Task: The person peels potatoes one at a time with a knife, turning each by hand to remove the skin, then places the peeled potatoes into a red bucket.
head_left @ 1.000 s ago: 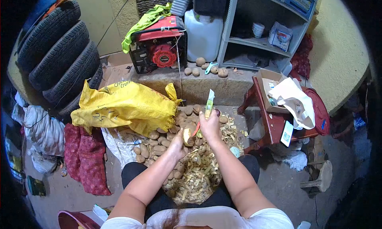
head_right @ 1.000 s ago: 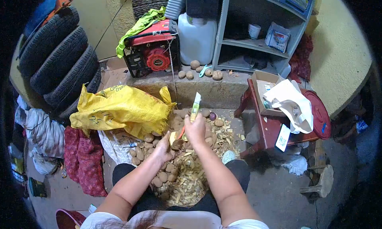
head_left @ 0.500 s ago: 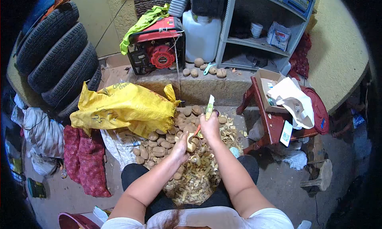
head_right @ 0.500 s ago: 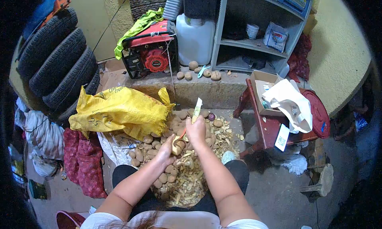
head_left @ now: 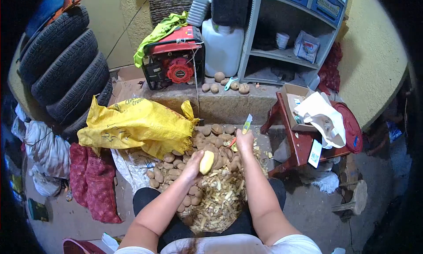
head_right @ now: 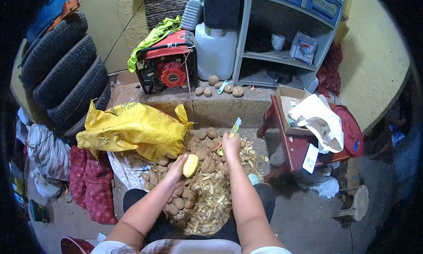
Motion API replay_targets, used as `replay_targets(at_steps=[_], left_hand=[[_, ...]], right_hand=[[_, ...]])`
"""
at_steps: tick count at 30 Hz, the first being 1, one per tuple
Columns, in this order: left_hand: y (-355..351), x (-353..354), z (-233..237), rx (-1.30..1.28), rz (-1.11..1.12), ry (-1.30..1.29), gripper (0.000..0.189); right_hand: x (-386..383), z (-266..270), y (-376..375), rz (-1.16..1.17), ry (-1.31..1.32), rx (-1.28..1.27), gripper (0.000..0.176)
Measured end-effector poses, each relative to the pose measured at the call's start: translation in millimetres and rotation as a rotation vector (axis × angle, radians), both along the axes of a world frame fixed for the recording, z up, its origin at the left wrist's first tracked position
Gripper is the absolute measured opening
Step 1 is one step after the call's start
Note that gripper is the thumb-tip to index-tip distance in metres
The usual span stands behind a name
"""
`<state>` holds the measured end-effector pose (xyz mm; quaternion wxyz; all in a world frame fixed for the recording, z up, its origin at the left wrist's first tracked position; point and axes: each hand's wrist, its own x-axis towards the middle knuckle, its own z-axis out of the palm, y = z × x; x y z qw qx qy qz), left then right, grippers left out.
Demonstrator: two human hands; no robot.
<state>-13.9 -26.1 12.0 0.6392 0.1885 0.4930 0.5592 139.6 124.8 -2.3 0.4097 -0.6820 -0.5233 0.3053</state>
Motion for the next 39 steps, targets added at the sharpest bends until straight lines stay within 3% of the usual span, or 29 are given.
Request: replay_targets(at_steps=[2, 3, 7, 13, 16, 18, 20, 22, 23, 24, 27, 29, 39], left_hand=[[3, -7, -2, -0.076, -0.026, -0.300, 0.029], [1, -4, 13, -0.120, 0.007, -0.324, 0.031], [6, 1, -5, -0.091, -0.007, -0.323, 0.032], [6, 23, -3, -0.133, 0.044, -0.248, 0.032], [5, 22, -10, -0.121, 0.033, -0.228, 0.033], [-1, 19, 8, -0.146, -0.080, -0.318, 0.037], [1, 17, 21, -0.170, -0.024, -0.392, 0.040], [1, 14, 33, -0.190, 0.106, -0.491, 0.040], [2, 6, 23, -0.133, -0.031, -0.561, 0.038], [6, 6, 11, -0.134, -0.028, -0.563, 0.038], [15, 13, -1, -0.199, 0.123, -0.489, 0.035], [16, 17, -5, -0.183, 0.148, -0.460, 0.034], [14, 20, -6, -0.204, 0.169, -0.368, 0.029]], right_hand=[[-2, 1, -1, 0.011, 0.040, 0.000, 0.033], [-5, 10, -6, 0.027, 0.046, 0.042, 0.033], [-25, 50, -37, 0.129, 0.096, 0.116, 0.030], [-38, 51, -54, 0.205, -0.016, 0.184, 0.031], [-18, 30, -20, 0.009, 0.011, 0.151, 0.028], [-1, 23, -6, -0.111, -0.092, 0.099, 0.029], [0, 15, -2, -0.084, 0.018, 0.077, 0.028], [-15, 25, -16, 0.092, 0.178, 0.038, 0.027], [-25, 30, -26, 0.096, 0.104, 0.100, 0.026], [-32, 19, -27, 0.127, 0.099, 0.072, 0.026], [-41, 59, -61, 0.210, 0.028, 0.215, 0.028], [-43, 71, -67, 0.220, 0.032, 0.096, 0.031], [-45, 53, -64, 0.209, -0.004, 0.133, 0.032]])
